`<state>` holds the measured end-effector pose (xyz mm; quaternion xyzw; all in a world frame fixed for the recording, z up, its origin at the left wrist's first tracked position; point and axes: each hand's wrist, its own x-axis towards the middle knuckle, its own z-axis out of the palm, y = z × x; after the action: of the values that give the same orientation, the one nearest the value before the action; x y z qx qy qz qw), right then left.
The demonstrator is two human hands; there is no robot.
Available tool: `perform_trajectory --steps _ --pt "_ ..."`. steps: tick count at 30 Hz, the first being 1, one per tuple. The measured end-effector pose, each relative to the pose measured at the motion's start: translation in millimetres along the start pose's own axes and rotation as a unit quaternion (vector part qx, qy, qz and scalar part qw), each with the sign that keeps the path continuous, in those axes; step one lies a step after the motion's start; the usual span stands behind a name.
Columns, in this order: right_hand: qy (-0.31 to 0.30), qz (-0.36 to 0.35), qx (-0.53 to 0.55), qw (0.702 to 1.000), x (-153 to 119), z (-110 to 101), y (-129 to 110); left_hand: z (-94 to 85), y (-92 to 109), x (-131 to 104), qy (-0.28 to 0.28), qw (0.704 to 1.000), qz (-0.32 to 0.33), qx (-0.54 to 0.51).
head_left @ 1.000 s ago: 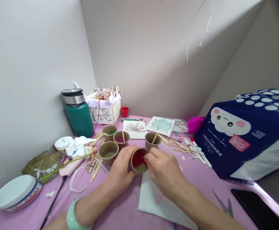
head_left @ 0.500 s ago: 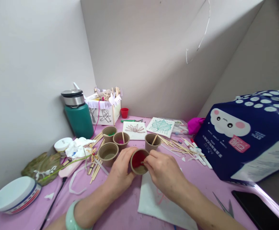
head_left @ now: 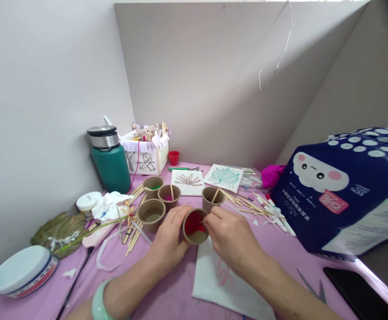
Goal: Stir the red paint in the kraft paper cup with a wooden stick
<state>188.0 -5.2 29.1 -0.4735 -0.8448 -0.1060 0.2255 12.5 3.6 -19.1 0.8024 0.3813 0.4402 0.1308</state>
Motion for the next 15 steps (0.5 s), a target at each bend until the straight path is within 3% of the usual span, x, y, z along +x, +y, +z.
perform_trajectory --steps 2,7,11,15 --pt "0.016 -0.004 -0.009 1.0 -0.7 1.1 -0.2 -0.1 -0.2 -0.2 -0.002 1.0 -0.001 0.001" --pt "-0.009 -0.017 0.064 0.998 -0.6 -0.4 -4.1 -0.7 1.4 -0.3 0.0 1.0 0.001 0.005" --pt "-0.014 0.001 0.021 1.0 -0.4 -0.9 -4.9 -0.6 1.9 0.6 -0.006 1.0 -0.004 0.006" --pt "-0.033 0.0 0.097 0.995 -0.9 -4.4 -8.2 0.4 1.1 0.7 -0.005 1.0 0.0 0.004"
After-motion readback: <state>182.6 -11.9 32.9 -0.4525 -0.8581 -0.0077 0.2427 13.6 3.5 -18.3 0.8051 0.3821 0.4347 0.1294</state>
